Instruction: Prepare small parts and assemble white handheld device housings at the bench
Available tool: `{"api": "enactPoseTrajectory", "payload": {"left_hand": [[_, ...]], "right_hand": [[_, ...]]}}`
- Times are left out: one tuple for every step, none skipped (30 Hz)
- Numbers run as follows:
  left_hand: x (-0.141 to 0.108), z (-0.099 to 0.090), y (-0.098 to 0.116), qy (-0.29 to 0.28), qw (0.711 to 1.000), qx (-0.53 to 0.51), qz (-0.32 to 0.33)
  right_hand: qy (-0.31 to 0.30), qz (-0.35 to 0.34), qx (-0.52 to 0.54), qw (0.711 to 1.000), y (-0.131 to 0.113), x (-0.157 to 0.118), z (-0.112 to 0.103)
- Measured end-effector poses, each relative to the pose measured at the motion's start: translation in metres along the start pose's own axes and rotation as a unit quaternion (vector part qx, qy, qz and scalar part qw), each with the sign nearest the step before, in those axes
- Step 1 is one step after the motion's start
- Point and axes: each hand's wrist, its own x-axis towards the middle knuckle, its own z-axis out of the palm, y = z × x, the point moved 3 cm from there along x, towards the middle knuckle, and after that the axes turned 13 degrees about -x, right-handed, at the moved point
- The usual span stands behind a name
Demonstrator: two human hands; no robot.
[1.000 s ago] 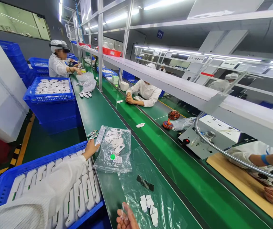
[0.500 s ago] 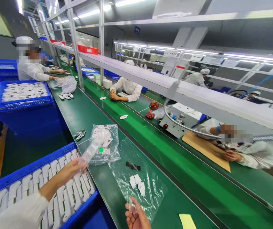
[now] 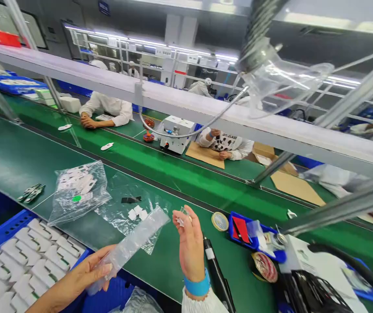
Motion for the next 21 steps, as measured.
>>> {"api": "enactPoseTrajectory", "payload": {"left_hand": [[0.002,0.005,-0.001,0.001,1.0,0.012,0.003],[0.004,0.009,-0.002,0.006,1.0,0.021,0.006],[0.006,0.013,-0.003,0.014,0.999,0.03,0.009],[0.008,0.015,-0.003,0.025,0.999,0.038,0.01],[0.01,0.018,-0.004,0.034,0.998,0.046,0.01],[0.012,0.02,-0.004,0.039,0.998,0.055,0.01],[0.013,0.023,-0.004,0.042,0.997,0.062,0.012],[0.015,0.025,-0.005,0.044,0.997,0.067,0.014],[0.017,0.027,-0.005,0.045,0.996,0.071,0.016],[0.018,0.029,-0.006,0.047,0.996,0.075,0.02],[0.02,0.03,-0.006,0.048,0.996,0.078,0.022],[0.022,0.031,-0.007,0.048,0.995,0.079,0.024],[0.023,0.032,-0.007,0.047,0.995,0.079,0.026],[0.025,0.033,-0.007,0.044,0.996,0.078,0.027],[0.026,0.033,-0.006,0.039,0.996,0.075,0.027],[0.027,0.034,-0.004,0.033,0.997,0.071,0.023],[0.028,0.034,-0.003,0.025,0.997,0.067,0.015],[0.028,0.034,-0.001,0.012,0.998,0.058,-0.001],[0.028,0.035,0.001,-0.004,0.999,0.044,-0.022],[0.028,0.036,0.003,-0.019,0.999,0.027,-0.042],[0.029,0.038,0.005,-0.031,0.998,0.007,-0.057]], "right_hand": [[-0.001,-0.003,-0.011,1.0,-0.005,-0.001,-0.006],[-0.003,-0.004,-0.025,1.0,-0.01,-0.003,-0.011],[-0.005,-0.005,-0.042,0.999,-0.014,-0.004,-0.016],[-0.007,-0.006,-0.06,0.998,-0.018,-0.006,-0.021],[-0.012,-0.007,-0.08,0.997,-0.021,-0.007,-0.026],[-0.018,-0.007,-0.099,0.995,-0.024,-0.008,-0.029],[-0.026,-0.006,-0.117,0.993,-0.027,-0.009,-0.032],[-0.036,-0.006,-0.133,0.99,-0.029,-0.01,-0.035],[-0.044,-0.005,-0.144,0.989,-0.031,-0.01,-0.036],[-0.049,-0.003,-0.153,0.987,-0.033,-0.011,-0.038],[-0.051,-0.001,-0.16,0.986,-0.034,-0.012,-0.039],[-0.05,0.003,-0.165,0.985,-0.035,-0.013,-0.041],[-0.049,0.008,-0.17,0.984,-0.035,-0.013,-0.043],[-0.049,0.015,-0.174,0.983,-0.035,-0.014,-0.045],[-0.05,0.021,-0.177,0.983,-0.034,-0.015,-0.047],[-0.051,0.028,-0.175,0.983,-0.032,-0.016,-0.05],[-0.053,0.035,-0.167,0.984,-0.03,-0.016,-0.053],[-0.052,0.042,-0.155,0.986,-0.028,-0.016,-0.056],[-0.05,0.049,-0.14,0.988,-0.026,-0.016,-0.059],[-0.045,0.055,-0.124,0.99,-0.023,-0.015,-0.063],[-0.036,0.059,-0.11,0.992,-0.02,-0.013,-0.066]]}}
